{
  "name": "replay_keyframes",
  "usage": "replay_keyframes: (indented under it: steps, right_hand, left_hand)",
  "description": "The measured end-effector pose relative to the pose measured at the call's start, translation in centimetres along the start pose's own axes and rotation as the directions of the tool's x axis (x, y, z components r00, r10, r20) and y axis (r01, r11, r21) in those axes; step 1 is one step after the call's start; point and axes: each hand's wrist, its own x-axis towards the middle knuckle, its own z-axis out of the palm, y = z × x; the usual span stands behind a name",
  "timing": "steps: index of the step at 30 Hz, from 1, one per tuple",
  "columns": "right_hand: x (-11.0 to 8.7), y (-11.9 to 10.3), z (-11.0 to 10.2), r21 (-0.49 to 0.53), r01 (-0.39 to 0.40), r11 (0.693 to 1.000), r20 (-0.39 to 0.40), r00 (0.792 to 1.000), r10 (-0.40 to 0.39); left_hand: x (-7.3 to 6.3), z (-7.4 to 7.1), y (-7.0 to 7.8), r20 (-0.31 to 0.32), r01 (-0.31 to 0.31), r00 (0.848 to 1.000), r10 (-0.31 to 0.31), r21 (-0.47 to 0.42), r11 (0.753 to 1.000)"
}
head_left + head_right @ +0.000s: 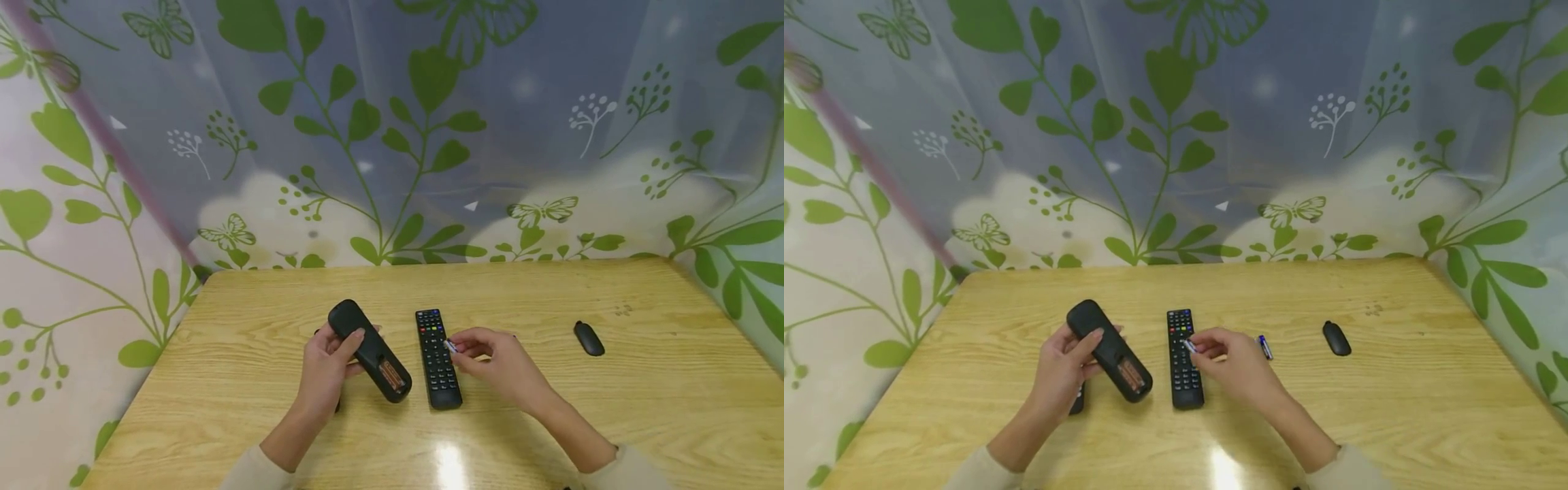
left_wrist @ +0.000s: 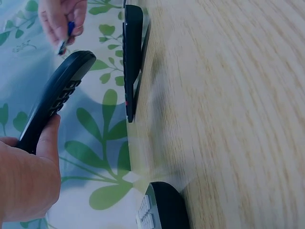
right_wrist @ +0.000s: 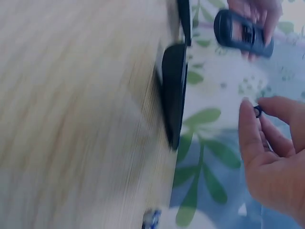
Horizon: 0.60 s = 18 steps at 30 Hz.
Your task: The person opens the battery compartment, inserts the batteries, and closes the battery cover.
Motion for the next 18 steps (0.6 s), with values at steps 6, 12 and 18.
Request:
replay_keyframes:
  steps: [6,12,18]
  right_hand:
    - [-0.3,-1.4,2.9,0.065,0.090,0.994,-0.002,0.996,-0.090]
    - [-0.9,-2.2,5.5,0.028,0.120,0.992,0.026,0.992,-0.121]
    - [-1.2,-2.6,6.9,-0.072,0.242,0.968,-0.021,0.970,-0.244]
  left_hand:
    - [0.0,0.0,0.0,-0.003,-0.003,1.000,0.003,-0.009,1.000]
    - [-0.2,0.1,0.1,0.008,-0.008,1.000,0.009,-0.018,1.000]
    - [-0.4,0.2,0.2,0.007,-0.011,1.000,0.012,-0.040,0.999]
